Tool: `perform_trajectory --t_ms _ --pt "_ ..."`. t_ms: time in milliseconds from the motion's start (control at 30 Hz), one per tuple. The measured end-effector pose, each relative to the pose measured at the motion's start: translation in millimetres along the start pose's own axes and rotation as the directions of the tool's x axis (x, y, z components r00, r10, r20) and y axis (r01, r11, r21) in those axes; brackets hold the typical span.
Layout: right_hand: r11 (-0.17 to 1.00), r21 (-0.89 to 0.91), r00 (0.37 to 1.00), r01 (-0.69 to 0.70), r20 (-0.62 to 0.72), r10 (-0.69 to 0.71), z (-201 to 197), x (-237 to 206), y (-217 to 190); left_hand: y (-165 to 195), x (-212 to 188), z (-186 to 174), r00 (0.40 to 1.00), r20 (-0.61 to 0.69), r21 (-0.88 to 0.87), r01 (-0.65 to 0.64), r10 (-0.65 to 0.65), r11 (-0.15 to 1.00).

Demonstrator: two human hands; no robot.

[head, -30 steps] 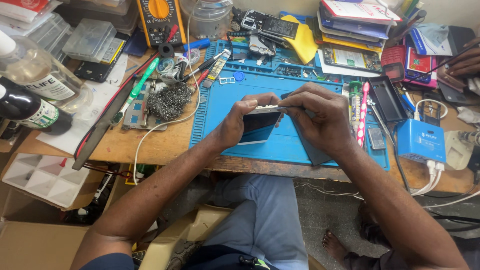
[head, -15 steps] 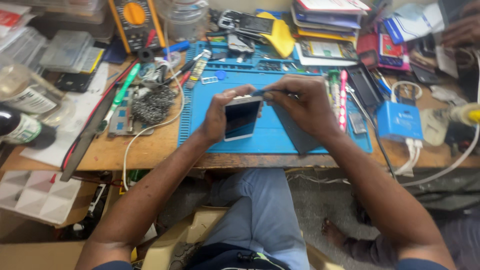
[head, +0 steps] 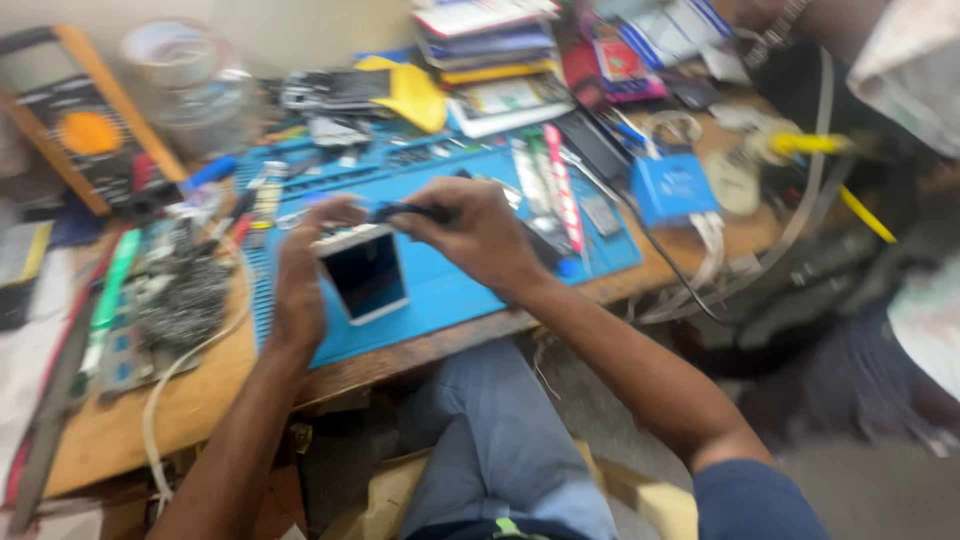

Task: The person repairs a smartphone at a cluttered workbench. They pry at the phone's edge with a small tool, heat the phone's edge with a hot air gun, work the screen assembly loose by hand, and continue heating and prying to separate the screen from the body.

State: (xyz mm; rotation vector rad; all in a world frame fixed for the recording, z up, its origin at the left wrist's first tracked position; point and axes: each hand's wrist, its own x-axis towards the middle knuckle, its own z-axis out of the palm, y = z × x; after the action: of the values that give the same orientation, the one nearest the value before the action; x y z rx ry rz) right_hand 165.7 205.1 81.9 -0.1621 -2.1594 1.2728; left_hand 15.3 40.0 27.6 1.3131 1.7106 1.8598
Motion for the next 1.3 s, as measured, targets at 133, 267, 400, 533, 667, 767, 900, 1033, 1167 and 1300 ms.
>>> perform_trajectory --t_ms 133,267,400,533,667,767,900,1033,1167,1300 --pt "0.999 0.007 0.997 -0.038 -0.071 0.038 -6 -13 3 5 -28 20 0.941 -0.187 0.527 -0.147 0.283 0.837" --pt "0.998 -0.035 0.997 0.057 -0.048 -0.059 3 0 9 -1 -48 44 0.939 -0.116 0.663 -0.17 0.324 0.729" --pt "0.996 -0.078 0.998 0.048 0.054 -0.044 9 21 2 5 -44 45 0.95 -0.19 0.647 -0.068 0.247 0.759" --pt "0.987 0.159 0.99 -0.001 0.139 -0.022 7 12 0 20 -35 32 0.955 -0.294 0.308 0.061 0.034 0.949" --pt "0.906 0.347 0.951 -0.241 0.271 0.149 24 -19 13 21 -33 20 0.958 -0.238 -0.263 0.098 -0.163 0.96" --pt "0.867 0.372 0.924 -0.331 0.313 0.218 36 -39 22 11 -36 19 0.965 -0.229 -0.408 0.026 -0.13 0.913" --pt "0.854 0.43 0.945 -0.295 0.264 0.193 38 -48 23 0 -39 23 0.956 -0.239 -0.514 0.024 -0.169 0.858" --pt "0.858 0.425 0.952 -0.29 0.223 0.211 39 -47 23 -2 -41 25 0.959 -0.229 -0.526 0.022 -0.166 0.85" --pt "0.855 0.429 0.954 -0.291 0.192 0.229 39 -52 32 -2 -47 25 0.971 -0.135 -0.471 0.112 -0.197 0.875" --pt "0.838 0.449 0.949 -0.31 0.206 0.241 40 -59 42 -4 -49 24 0.975 -0.101 -0.504 0.122 -0.199 0.855"
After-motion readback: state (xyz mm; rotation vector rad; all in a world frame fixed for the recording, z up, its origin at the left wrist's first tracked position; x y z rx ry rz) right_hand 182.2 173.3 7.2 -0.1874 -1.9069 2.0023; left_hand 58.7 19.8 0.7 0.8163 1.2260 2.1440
